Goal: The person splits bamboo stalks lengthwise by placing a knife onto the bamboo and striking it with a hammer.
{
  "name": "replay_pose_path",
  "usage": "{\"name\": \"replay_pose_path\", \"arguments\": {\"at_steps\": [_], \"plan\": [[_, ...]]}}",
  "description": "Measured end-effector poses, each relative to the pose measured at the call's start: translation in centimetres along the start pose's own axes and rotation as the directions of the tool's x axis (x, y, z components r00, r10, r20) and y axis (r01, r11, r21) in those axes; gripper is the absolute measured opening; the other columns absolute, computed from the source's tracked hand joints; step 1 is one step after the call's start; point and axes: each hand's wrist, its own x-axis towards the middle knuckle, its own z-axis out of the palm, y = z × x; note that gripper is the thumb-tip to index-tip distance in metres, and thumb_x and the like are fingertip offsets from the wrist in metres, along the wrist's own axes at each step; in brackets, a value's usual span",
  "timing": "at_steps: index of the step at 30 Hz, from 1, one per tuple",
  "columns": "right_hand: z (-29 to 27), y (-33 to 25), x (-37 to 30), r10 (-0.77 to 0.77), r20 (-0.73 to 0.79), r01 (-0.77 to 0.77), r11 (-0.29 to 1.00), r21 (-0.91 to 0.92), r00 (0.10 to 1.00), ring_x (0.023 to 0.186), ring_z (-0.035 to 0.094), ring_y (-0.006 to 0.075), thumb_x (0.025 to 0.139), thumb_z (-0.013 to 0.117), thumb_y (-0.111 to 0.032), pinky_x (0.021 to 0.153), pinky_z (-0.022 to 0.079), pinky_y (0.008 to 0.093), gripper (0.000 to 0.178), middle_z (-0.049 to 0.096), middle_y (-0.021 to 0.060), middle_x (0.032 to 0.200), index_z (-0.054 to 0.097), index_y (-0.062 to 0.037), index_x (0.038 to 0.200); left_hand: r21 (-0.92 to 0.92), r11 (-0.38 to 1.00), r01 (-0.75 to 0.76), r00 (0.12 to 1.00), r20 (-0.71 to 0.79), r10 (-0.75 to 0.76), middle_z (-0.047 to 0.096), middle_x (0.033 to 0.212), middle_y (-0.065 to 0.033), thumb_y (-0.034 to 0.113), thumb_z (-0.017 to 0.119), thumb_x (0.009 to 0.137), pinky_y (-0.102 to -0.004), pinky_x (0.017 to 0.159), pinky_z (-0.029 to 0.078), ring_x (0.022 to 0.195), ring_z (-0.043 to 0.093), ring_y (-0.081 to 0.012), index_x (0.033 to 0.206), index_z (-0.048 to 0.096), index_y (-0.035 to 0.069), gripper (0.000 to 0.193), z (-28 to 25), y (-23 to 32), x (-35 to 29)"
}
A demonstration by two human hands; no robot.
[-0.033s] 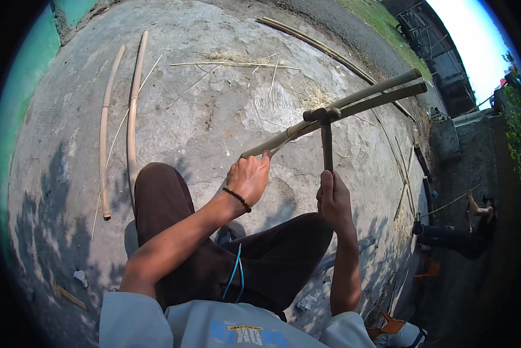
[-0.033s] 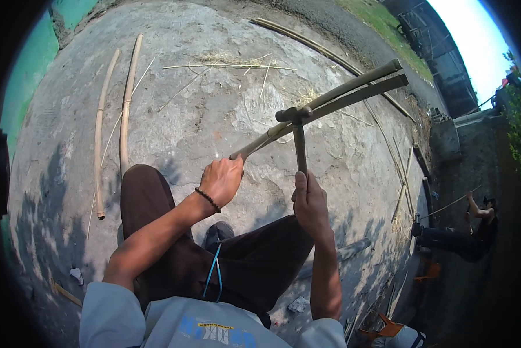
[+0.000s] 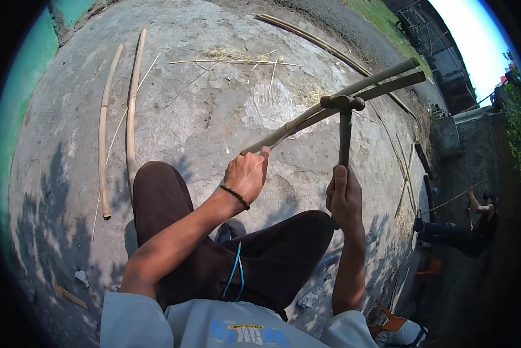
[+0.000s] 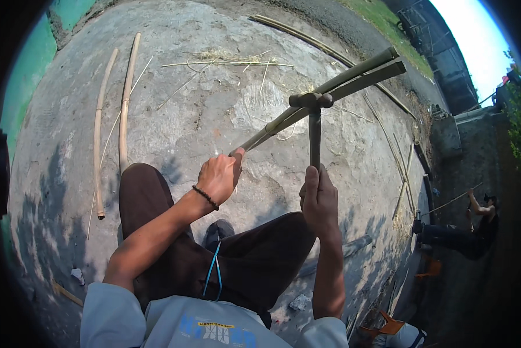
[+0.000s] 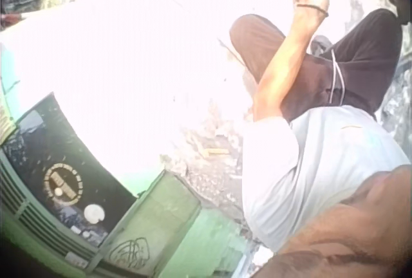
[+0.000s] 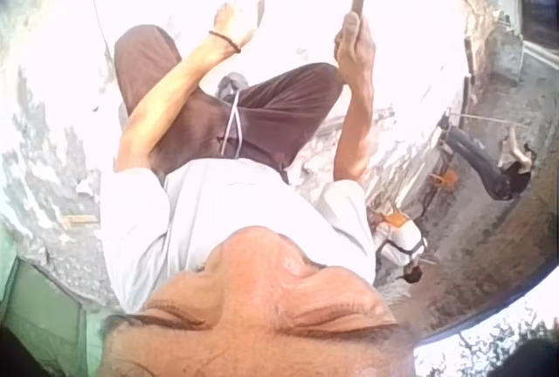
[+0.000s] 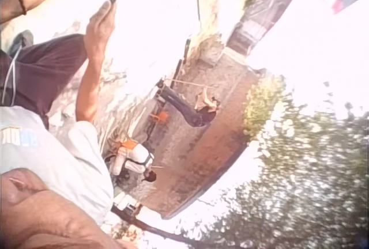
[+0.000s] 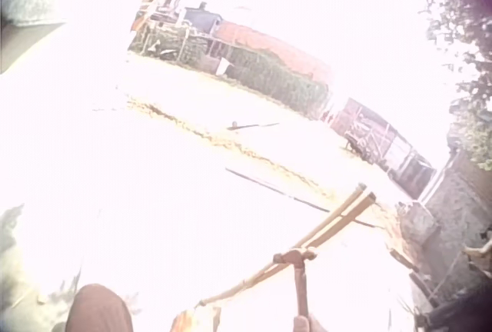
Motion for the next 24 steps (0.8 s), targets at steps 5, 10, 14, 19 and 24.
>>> {"name": "replay_pose_path", "arguments": {"at_steps": [5, 10, 14, 19, 24], "plan": [[0.6, 3.3, 1.4, -0.150, -0.107, 0.177, 0.929, 0.326, 0.983, 0.042, 0.031, 0.0028, 0.109, 0.040, -0.041, 0.037, 0.025, 0.0225, 0.035, 0.034, -0.0050, 0.058, 0.043, -0.0102, 0.093, 0.058, 0.993, -0.104, 0.991, -0.076, 0.109, 0.062, 0.069, -0.0264, 0.010, 0.055, 0.092, -0.0555, 0.064, 0.052, 0.069, 0.064, -0.0486, 0.112, 0.051, 0.002, 0.022, -1.3, -0.2, -0.1], [2.0, 6.5, 1.1, 0.189, 0.206, -0.168, 0.979, -0.116, 0.960, 0.043, 0.040, 0.0059, 0.108, 0.042, -0.043, 0.039, 0.034, 0.0262, 0.041, 0.043, -0.0021, 0.058, 0.048, -0.0074, 0.089, 0.084, 0.992, -0.093, 0.991, -0.085, 0.100, 0.064, 0.073, -0.0254, 0.010, 0.059, 0.091, -0.0526, 0.064, 0.051, 0.070, 0.065, -0.0459, 0.113, 0.054, 0.000, 0.025, -2.1, -2.6, 0.9], [-0.5, -3.9, -0.1, -0.039, -0.091, 0.067, 0.941, 0.333, 0.995, 0.053, 0.037, 0.0017, 0.108, 0.043, -0.039, 0.044, 0.030, 0.0205, 0.036, 0.038, -0.0061, 0.061, 0.049, -0.0061, 0.094, 0.110, 0.977, -0.181, 0.973, -0.126, 0.194, 0.066, 0.074, -0.0247, 0.010, 0.061, 0.091, -0.0528, 0.063, 0.053, 0.072, 0.067, -0.0450, 0.105, 0.054, -0.001, 0.019, -3.6, -2.7, 0.3], [4.1, 5.5, 5.1, -0.227, 0.096, 0.247, 0.889, -0.386, 0.969, 0.054, 0.052, 0.0216, 0.109, 0.042, -0.037, 0.055, 0.041, 0.0456, 0.042, 0.048, 0.0142, 0.061, 0.052, 0.0001, 0.092, 0.106, 0.982, -0.157, 0.981, -0.096, 0.167, 0.067, 0.074, -0.0248, 0.010, 0.061, 0.091, -0.0537, 0.064, 0.054, 0.073, 0.067, -0.0457, 0.106, 0.055, -0.002, 0.020, -3.0, -1.5, 1.2], [1.6, 0.5, 3.7, 0.024, 0.027, -0.024, 1.000, -0.003, 0.999, 0.049, 0.049, 0.0101, 0.108, 0.042, -0.045, 0.047, 0.041, 0.0302, 0.047, 0.049, 0.0023, 0.060, 0.054, -0.0024, 0.091, 0.074, 0.997, -0.037, 0.998, -0.041, 0.040, 0.064, 0.075, -0.0271, 0.010, 0.053, 0.093, -0.0529, 0.068, 0.050, 0.077, 0.066, -0.0455, 0.113, 0.056, -0.003, 0.024, -3.9, -2.4, 1.1]]}}
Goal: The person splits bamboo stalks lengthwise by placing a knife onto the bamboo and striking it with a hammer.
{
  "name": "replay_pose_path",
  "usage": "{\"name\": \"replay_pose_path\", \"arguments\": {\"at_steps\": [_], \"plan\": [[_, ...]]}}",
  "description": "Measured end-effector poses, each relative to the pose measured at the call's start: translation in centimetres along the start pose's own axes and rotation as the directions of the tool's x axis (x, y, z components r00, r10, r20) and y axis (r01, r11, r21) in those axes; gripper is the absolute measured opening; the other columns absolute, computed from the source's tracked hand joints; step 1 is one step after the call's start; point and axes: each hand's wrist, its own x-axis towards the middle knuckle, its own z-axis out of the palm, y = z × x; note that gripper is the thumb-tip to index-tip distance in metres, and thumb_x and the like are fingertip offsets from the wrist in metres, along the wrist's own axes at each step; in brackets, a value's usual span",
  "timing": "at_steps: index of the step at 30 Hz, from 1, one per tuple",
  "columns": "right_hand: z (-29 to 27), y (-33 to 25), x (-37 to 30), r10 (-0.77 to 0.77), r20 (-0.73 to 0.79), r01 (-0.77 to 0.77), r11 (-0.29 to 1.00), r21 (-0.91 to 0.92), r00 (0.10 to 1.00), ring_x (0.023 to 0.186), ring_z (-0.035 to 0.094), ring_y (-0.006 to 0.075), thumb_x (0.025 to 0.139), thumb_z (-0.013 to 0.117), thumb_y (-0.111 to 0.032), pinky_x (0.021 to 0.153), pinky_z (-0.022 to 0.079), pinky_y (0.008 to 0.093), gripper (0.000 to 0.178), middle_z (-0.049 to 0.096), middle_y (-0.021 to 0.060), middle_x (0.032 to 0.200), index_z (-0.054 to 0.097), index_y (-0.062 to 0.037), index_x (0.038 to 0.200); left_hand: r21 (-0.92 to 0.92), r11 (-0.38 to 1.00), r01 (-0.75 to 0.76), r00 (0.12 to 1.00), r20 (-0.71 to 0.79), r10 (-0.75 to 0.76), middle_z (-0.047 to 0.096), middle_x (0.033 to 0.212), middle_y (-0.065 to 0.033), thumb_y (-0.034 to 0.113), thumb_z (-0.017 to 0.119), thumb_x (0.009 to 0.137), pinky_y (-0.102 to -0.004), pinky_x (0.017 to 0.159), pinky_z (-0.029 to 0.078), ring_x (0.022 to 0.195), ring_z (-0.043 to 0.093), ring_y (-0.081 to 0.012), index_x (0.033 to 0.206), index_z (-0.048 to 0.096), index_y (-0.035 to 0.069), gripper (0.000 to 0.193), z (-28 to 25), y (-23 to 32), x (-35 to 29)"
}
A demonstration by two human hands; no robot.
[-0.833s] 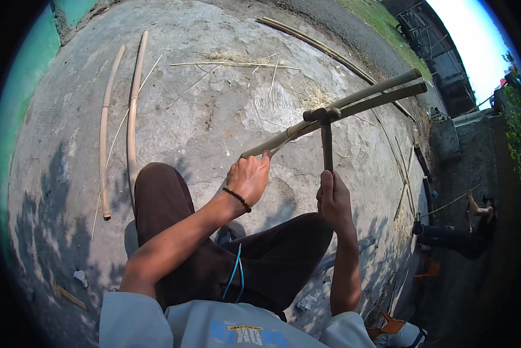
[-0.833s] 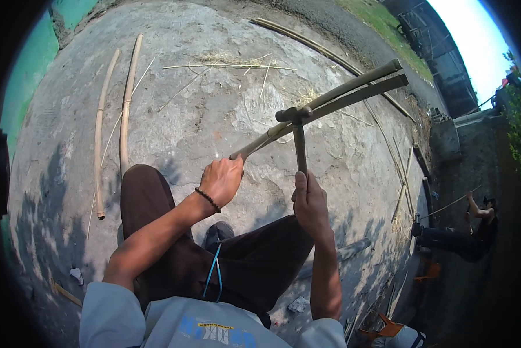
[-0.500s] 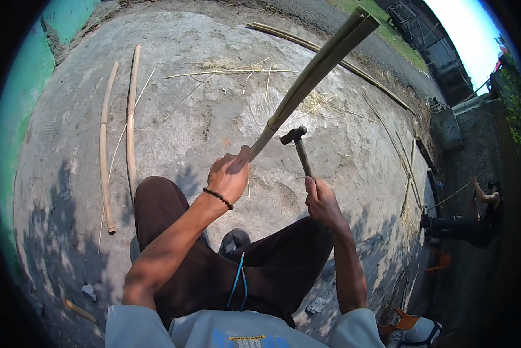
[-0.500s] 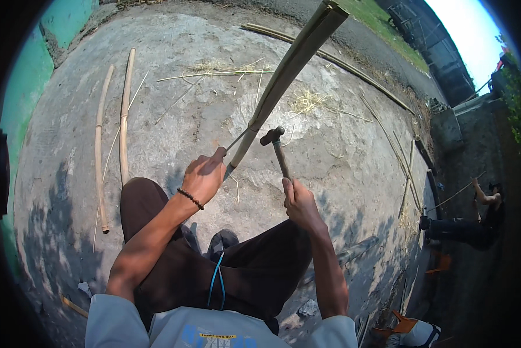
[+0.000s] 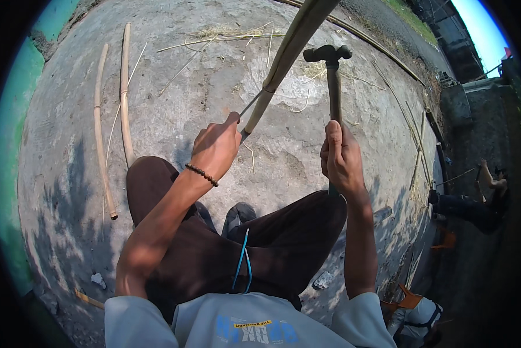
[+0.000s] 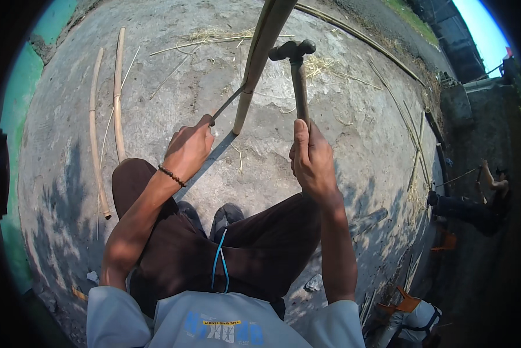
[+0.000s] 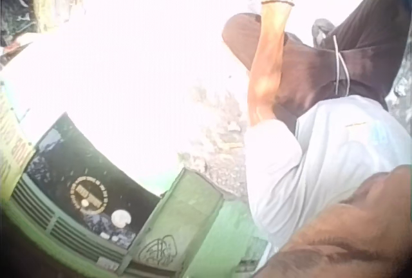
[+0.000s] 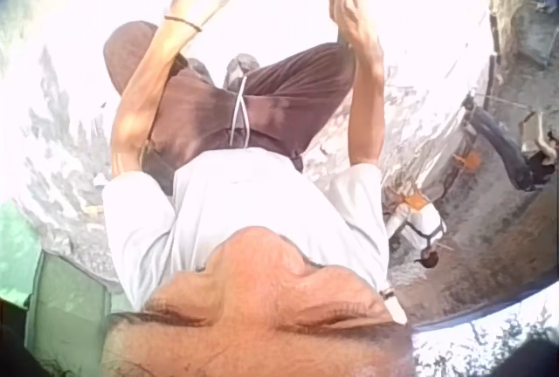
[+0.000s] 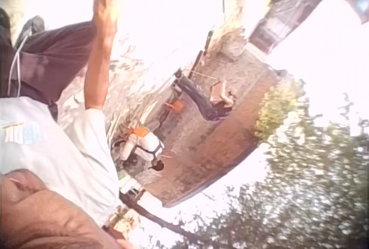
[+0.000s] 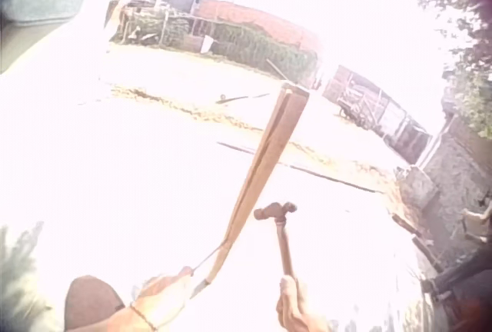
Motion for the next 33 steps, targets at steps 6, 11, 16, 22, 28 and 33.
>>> {"name": "replay_pose_path", "arguments": {"at_steps": [6, 11, 16, 22, 28, 33], "plan": [[2.0, 2.5, 2.1, -0.199, -0.031, 0.188, 0.959, -0.214, 0.980, 0.051, 0.051, 0.0183, 0.108, 0.043, -0.039, 0.051, 0.042, 0.0400, 0.041, 0.049, 0.0094, 0.059, 0.050, -0.0024, 0.090, -0.057, 0.998, -0.013, 0.999, -0.034, 0.011, 0.062, 0.070, -0.0281, 0.009, 0.053, 0.093, -0.0535, 0.065, 0.050, 0.070, 0.065, -0.0460, 0.113, 0.056, -0.003, 0.024, 0.7, 0.2, 0.0], [0.9, 0.4, 0.4, 0.020, 0.059, -0.019, 1.000, -0.011, 0.998, 0.048, 0.046, 0.0099, 0.108, 0.042, -0.045, 0.046, 0.040, 0.0310, 0.046, 0.047, 0.0022, 0.060, 0.053, -0.0028, 0.093, 0.011, 1.000, 0.008, 0.997, -0.077, -0.007, 0.062, 0.073, -0.0304, 0.010, 0.054, 0.093, -0.0538, 0.066, 0.050, 0.072, 0.064, -0.0480, 0.115, 0.056, -0.002, 0.025, 0.0, -2.7, 0.3], [-0.8, -6.1, -0.5, -0.356, -0.175, 0.393, 0.876, 0.280, 0.918, 0.044, 0.026, -0.0009, 0.107, 0.036, -0.049, 0.037, 0.021, 0.0181, 0.043, 0.033, -0.0066, 0.058, 0.045, -0.0081, 0.102, -0.042, 0.999, 0.029, 0.999, -0.030, -0.031, 0.062, 0.070, -0.0257, 0.020, 0.054, 0.099, -0.0528, 0.066, 0.046, 0.072, 0.063, -0.0457, 0.113, 0.056, 0.002, 0.023, -1.8, -3.5, 0.6], [4.9, 2.4, -0.1, -0.131, 0.006, 0.114, 0.880, 0.461, 0.991, 0.050, 0.040, 0.0028, 0.109, 0.041, -0.038, 0.045, 0.034, 0.0236, 0.033, 0.044, -0.0036, 0.062, 0.049, -0.0060, 0.103, 0.288, 0.949, -0.132, 0.987, 0.122, 0.101, 0.060, 0.071, -0.0212, 0.031, 0.053, 0.102, -0.0498, 0.063, 0.045, 0.071, 0.062, -0.0419, 0.114, 0.053, 0.010, 0.024, -5.1, -6.8, 3.6], [10.1, 9.5, -0.8, 0.270, 0.172, -0.318, 0.738, 0.595, 0.948, 0.045, 0.034, 0.0041, 0.107, 0.047, -0.041, 0.039, 0.030, 0.0239, 0.031, 0.040, -0.0039, 0.065, 0.046, -0.0097, 0.106, 0.308, 0.949, -0.069, 0.991, -0.089, 0.101, 0.070, 0.089, -0.0113, 0.033, 0.056, 0.099, -0.0474, 0.066, 0.052, 0.081, 0.068, -0.0364, 0.112, 0.059, 0.014, 0.023, -3.5, -7.1, 4.2], [10.6, 10.5, 0.5, 0.269, 0.050, -0.251, 0.795, 0.553, 0.962, 0.050, 0.053, 0.0137, 0.106, 0.049, -0.038, 0.046, 0.044, 0.0331, 0.033, 0.054, 0.0049, 0.067, 0.051, -0.0048, 0.107, 0.483, 0.876, 0.024, 0.951, -0.281, 0.128, 0.066, 0.068, -0.0148, 0.062, 0.058, 0.092, -0.0449, 0.055, 0.048, 0.063, 0.066, -0.0363, 0.079, 0.065, 0.008, 0.056, -1.5, -8.1, 5.0]]}}
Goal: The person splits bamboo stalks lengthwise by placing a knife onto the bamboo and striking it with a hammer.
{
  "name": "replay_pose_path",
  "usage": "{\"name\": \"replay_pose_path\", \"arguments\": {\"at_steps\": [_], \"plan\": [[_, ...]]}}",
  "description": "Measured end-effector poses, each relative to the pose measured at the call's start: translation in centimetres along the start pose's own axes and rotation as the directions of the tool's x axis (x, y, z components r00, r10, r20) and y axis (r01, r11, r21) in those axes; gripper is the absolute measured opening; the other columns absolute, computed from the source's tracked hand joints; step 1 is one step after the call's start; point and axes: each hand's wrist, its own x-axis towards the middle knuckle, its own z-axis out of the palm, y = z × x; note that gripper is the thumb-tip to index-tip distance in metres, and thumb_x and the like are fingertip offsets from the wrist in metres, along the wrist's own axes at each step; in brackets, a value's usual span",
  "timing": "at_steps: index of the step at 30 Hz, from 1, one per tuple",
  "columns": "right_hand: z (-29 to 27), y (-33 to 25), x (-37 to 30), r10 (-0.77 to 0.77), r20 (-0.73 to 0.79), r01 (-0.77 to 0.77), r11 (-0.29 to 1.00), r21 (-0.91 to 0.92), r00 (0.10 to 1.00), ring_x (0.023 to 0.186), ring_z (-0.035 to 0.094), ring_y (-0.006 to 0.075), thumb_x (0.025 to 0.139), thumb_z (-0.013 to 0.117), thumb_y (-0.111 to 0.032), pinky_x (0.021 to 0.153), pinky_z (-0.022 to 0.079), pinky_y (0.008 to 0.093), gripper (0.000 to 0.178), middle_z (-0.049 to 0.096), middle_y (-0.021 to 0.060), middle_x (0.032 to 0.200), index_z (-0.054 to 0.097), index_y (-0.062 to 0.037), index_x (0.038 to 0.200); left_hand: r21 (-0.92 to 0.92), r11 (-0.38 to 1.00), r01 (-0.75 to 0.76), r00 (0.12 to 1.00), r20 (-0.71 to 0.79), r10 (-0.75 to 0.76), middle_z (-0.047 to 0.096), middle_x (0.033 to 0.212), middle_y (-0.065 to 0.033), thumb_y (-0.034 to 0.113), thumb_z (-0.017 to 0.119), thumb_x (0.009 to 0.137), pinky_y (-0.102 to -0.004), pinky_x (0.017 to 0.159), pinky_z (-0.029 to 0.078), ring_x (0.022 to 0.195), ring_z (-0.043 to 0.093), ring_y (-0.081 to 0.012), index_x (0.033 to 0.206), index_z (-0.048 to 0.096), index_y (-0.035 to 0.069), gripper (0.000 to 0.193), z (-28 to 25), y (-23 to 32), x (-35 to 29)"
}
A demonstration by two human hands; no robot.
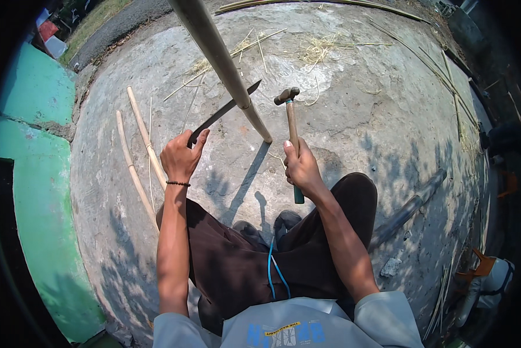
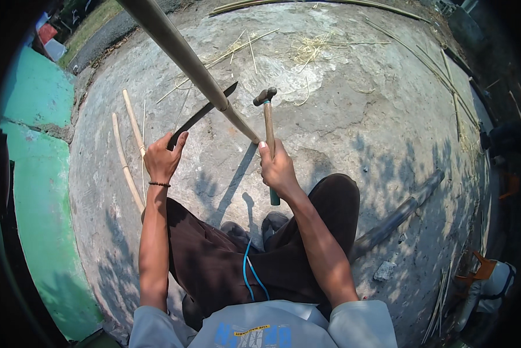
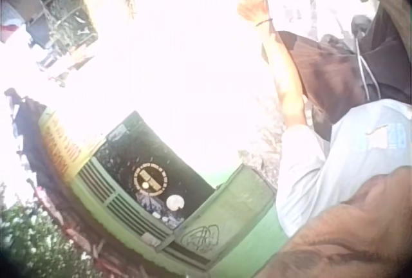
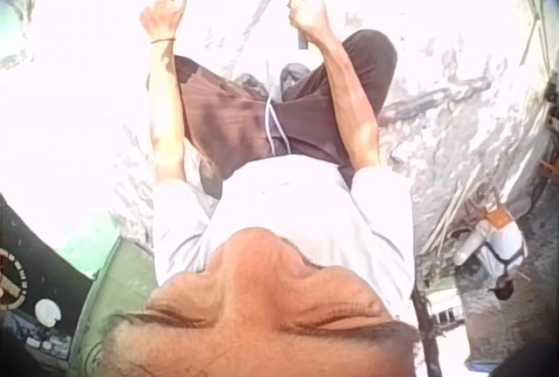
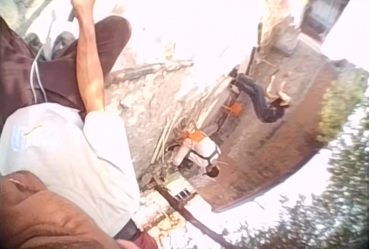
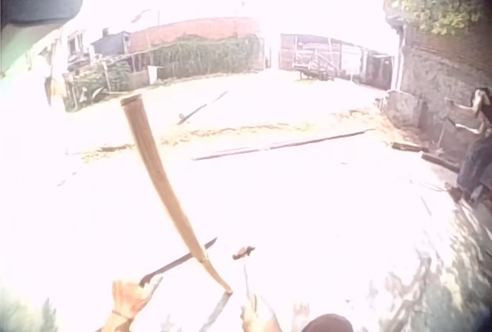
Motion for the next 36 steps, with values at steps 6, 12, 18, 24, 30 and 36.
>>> {"name": "replay_pose_path", "arguments": {"at_steps": [6, 12, 18, 24, 30, 36], "plan": [[0.0, 0.2, -0.9, -0.330, -0.004, 0.323, 0.927, -0.193, 0.944, 0.058, 0.059, 0.0268, 0.107, 0.048, -0.030, 0.058, 0.045, 0.0409, 0.031, 0.057, 0.0139, 0.067, 0.053, -0.0019, 0.118, 0.046, 0.998, -0.052, 0.998, -0.029, 0.053, 0.053, 0.052, -0.0124, 0.069, 0.066, 0.084, -0.0405, 0.045, 0.036, 0.046, 0.050, -0.0278, 0.060, 0.057, 0.006, 0.068, 0.3, -2.3, 0.6], [-1.2, -2.0, -2.4, -0.420, 0.038, 0.410, 0.857, -0.313, 0.907, 0.057, 0.061, 0.0317, 0.108, 0.044, -0.025, 0.056, 0.043, 0.0427, 0.029, 0.055, 0.0177, 0.064, 0.050, -0.0048, 0.127, 0.021, 0.997, -0.076, 0.997, -0.015, 0.076, 0.054, 0.056, -0.0143, 0.060, 0.069, 0.086, -0.0412, 0.048, 0.039, 0.049, 0.052, -0.0320, 0.066, 0.061, 0.005, 0.059, 0.6, -1.7, 1.1], [-1.3, -4.6, -2.8, -0.395, 0.129, 0.412, 0.815, -0.407, 0.909, 0.064, 0.063, 0.0422, 0.108, 0.045, -0.025, 0.056, 0.044, 0.0486, 0.024, 0.059, 0.0207, 0.066, 0.051, -0.0036, 0.117, 0.023, 0.996, -0.085, 0.996, 0.009, 0.085, 0.064, 0.065, -0.0121, 0.048, 0.076, 0.081, -0.0436, 0.054, 0.048, 0.062, 0.064, -0.0337, 0.075, 0.069, 0.009, 0.040, 0.3, -2.5, 0.6], [-0.9, -8.2, -3.6, -0.330, 0.189, 0.379, 0.764, -0.523, 0.925, 0.067, 0.064, 0.0427, 0.106, 0.048, -0.025, 0.061, 0.045, 0.0491, 0.027, 0.061, 0.0223, 0.071, 0.053, -0.0012, 0.118, 0.004, 0.999, -0.054, 0.999, 0.002, 0.054, 0.065, 0.066, -0.0117, 0.048, 0.076, 0.081, -0.0433, 0.055, 0.049, 0.063, 0.065, -0.0332, 0.077, 0.070, 0.010, 0.038, 0.9, -3.0, 0.5], [-0.4, -15.7, -6.8, -0.595, 0.127, 0.601, 0.731, -0.323, 0.793, 0.057, 0.053, 0.0139, 0.108, 0.044, -0.025, 0.055, 0.044, 0.0347, 0.033, 0.051, 0.0093, 0.067, 0.047, -0.0020, 0.131, -0.012, 0.998, -0.056, 0.998, -0.019, 0.056, 0.062, 0.062, -0.0139, 0.050, 0.074, 0.084, -0.0429, 0.051, 0.044, 0.056, 0.060, -0.0332, 0.075, 0.069, 0.008, 0.044, 0.5, -3.4, 0.5], [-0.5, -7.3, -1.6, -0.609, 0.203, 0.599, 0.566, -0.566, 0.767, 0.055, 0.058, 0.0331, 0.105, 0.047, -0.014, 0.054, 0.043, 0.0431, 0.024, 0.055, 0.0179, 0.064, 0.044, -0.0005, 0.124, -0.029, 0.997, -0.071, 0.997, -0.024, 0.070, 0.062, 0.062, -0.0138, 0.051, 0.074, 0.083, -0.0430, 0.052, 0.046, 0.057, 0.060, -0.0335, 0.075, 0.070, 0.009, 0.043, 0.7, -2.9, 0.6]]}}
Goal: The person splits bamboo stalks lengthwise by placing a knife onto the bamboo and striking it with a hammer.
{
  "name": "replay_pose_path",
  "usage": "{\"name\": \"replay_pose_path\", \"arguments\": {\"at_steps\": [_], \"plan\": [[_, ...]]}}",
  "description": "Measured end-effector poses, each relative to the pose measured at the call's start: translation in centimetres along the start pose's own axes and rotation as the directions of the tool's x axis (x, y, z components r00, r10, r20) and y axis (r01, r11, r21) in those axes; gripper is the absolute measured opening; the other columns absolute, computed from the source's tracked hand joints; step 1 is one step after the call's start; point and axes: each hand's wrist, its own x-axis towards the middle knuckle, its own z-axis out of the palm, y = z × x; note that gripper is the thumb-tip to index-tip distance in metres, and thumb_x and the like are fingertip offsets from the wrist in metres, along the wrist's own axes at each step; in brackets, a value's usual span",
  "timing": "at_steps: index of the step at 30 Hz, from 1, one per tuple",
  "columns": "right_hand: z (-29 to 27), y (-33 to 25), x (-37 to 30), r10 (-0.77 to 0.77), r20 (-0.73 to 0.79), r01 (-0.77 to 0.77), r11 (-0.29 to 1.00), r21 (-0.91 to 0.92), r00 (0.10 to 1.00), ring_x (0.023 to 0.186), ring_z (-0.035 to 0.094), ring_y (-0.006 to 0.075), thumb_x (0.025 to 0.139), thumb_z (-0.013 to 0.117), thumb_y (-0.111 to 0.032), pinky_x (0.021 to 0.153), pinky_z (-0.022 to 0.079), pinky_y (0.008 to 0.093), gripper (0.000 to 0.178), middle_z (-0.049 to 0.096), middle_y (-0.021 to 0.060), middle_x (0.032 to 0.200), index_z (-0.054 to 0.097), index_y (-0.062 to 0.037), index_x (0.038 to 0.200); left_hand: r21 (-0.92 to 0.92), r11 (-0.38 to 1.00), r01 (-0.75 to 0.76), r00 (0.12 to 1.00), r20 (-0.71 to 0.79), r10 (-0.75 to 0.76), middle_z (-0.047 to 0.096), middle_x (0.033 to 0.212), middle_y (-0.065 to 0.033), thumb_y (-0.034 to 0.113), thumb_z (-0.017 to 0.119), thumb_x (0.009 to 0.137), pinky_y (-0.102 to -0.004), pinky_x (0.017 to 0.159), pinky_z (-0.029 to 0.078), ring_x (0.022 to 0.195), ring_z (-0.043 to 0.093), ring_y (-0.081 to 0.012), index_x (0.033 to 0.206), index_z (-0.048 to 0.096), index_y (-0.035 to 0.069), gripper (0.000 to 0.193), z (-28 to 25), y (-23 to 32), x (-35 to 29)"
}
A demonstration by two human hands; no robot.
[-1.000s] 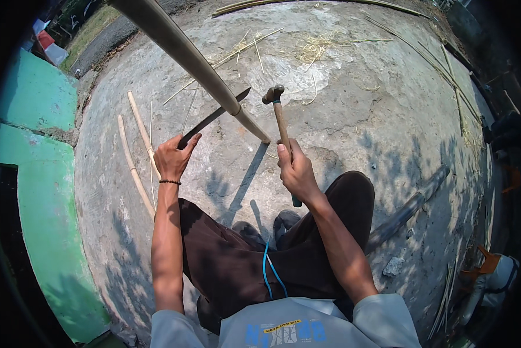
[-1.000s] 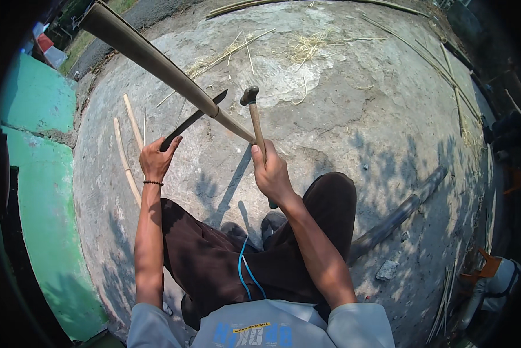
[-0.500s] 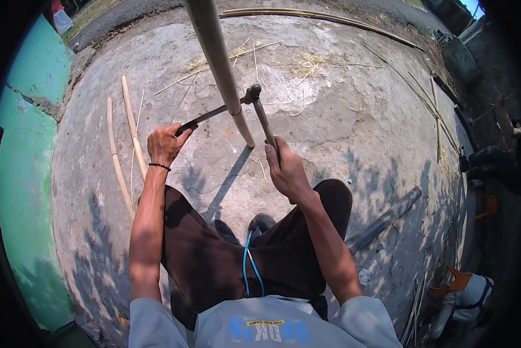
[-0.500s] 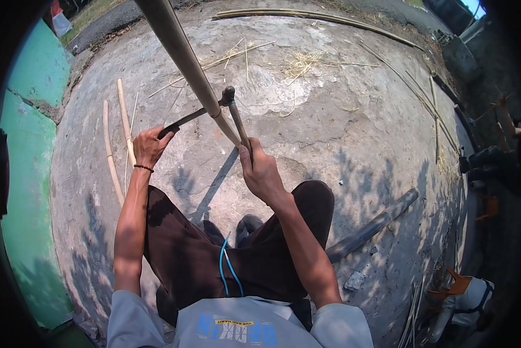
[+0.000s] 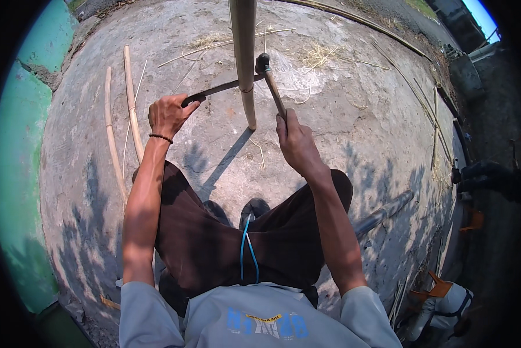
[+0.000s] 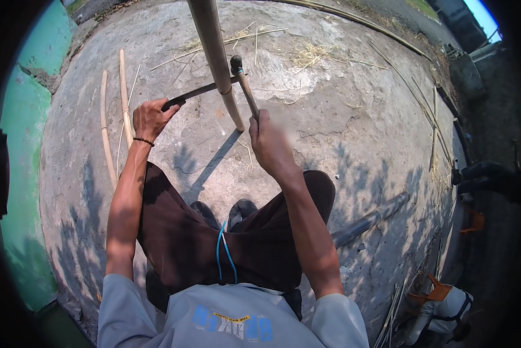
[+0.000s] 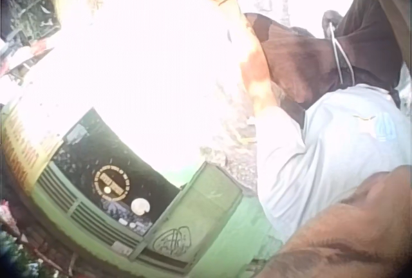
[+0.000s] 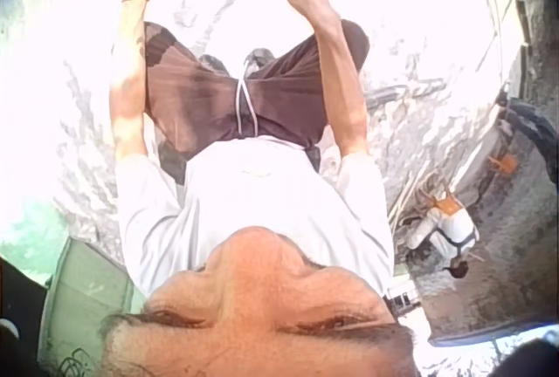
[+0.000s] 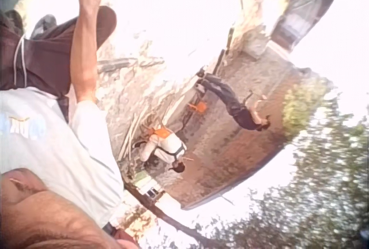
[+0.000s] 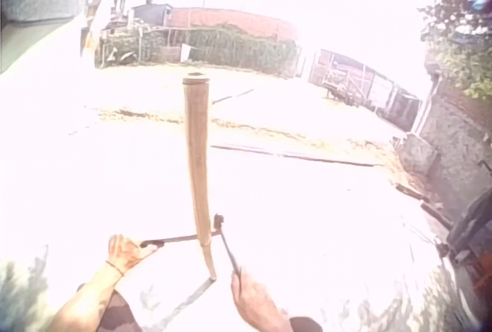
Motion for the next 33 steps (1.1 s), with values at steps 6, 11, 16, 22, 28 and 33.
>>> {"name": "replay_pose_path", "arguments": {"at_steps": [6, 11, 16, 22, 28, 33], "plan": [[-4.3, -5.2, 1.5, 0.132, 0.062, -0.137, 0.987, 0.081, 0.989, 0.057, 0.058, 0.0284, 0.108, 0.045, -0.027, 0.056, 0.043, 0.0417, 0.030, 0.057, 0.0170, 0.066, 0.053, 0.0007, 0.115, 0.051, 0.999, -0.012, 1.000, -0.028, 0.013, 0.064, 0.061, -0.0115, 0.056, 0.072, 0.083, -0.0415, 0.050, 0.049, 0.055, 0.063, -0.0305, 0.071, 0.069, 0.012, 0.045, 0.7, -0.7, 0.4], [-5.7, -6.2, 1.4, -0.065, -0.193, 0.116, 0.956, 0.271, 0.979, 0.055, 0.052, 0.0147, 0.108, 0.044, -0.028, 0.052, 0.041, 0.0342, 0.027, 0.050, 0.0064, 0.065, 0.051, -0.0024, 0.113, 0.060, 0.998, -0.021, 1.000, -0.017, 0.022, 0.065, 0.062, -0.0111, 0.056, 0.071, 0.084, -0.0412, 0.050, 0.050, 0.058, 0.066, -0.0287, 0.071, 0.069, 0.013, 0.045, 0.5, -0.1, 0.3], [-0.9, 0.5, -2.1, 0.169, 0.143, -0.157, 0.984, -0.089, 0.975, 0.064, 0.059, 0.0489, 0.106, 0.048, -0.025, 0.057, 0.041, 0.0541, 0.023, 0.056, 0.0259, 0.063, 0.048, -0.0022, 0.105, 0.043, 0.997, -0.060, 0.998, 0.030, 0.058, 0.064, 0.062, -0.0083, 0.053, 0.075, 0.080, -0.0401, 0.051, 0.049, 0.057, 0.064, -0.0269, 0.074, 0.070, 0.014, 0.040, 0.6, 0.8, -0.3], [-6.7, -7.2, 0.3, 0.137, -0.027, -0.132, 0.983, 0.127, 0.990, 0.049, 0.044, 0.0135, 0.109, 0.044, -0.033, 0.048, 0.036, 0.0312, 0.032, 0.047, 0.0040, 0.062, 0.053, -0.0026, 0.110, 0.065, 0.994, -0.088, 0.996, -0.023, 0.090, 0.060, 0.057, -0.0071, 0.055, 0.075, 0.080, -0.0382, 0.045, 0.046, 0.049, 0.058, -0.0244, 0.071, 0.067, 0.013, 0.044, 1.4, 0.3, 0.2], [-4.1, -3.9, -0.4, 0.095, -0.120, -0.092, 0.995, 0.033, 0.988, 0.051, 0.057, 0.0287, 0.108, 0.045, -0.023, 0.050, 0.042, 0.0409, 0.022, 0.053, 0.0143, 0.061, 0.047, -0.0018, 0.102, 0.041, 0.993, -0.109, 0.994, -0.009, 0.110, 0.064, 0.062, -0.0084, 0.051, 0.074, 0.082, -0.0400, 0.049, 0.046, 0.055, 0.063, -0.0286, 0.073, 0.068, 0.014, 0.038, -0.1, 1.6, 0.4], [-3.0, -0.4, -1.8, 0.373, 0.196, -0.382, 0.924, 0.010, 0.907, 0.058, 0.060, 0.0314, 0.108, 0.046, -0.028, 0.056, 0.044, 0.0451, 0.029, 0.058, 0.0170, 0.064, 0.051, -0.0007, 0.099, 0.065, 0.986, -0.156, 0.988, 0.002, 0.156, 0.063, 0.062, -0.0042, 0.051, 0.078, 0.078, -0.0378, 0.049, 0.048, 0.054, 0.063, -0.0221, 0.069, 0.063, 0.014, 0.041, 0.1, 2.5, 0.0]]}}
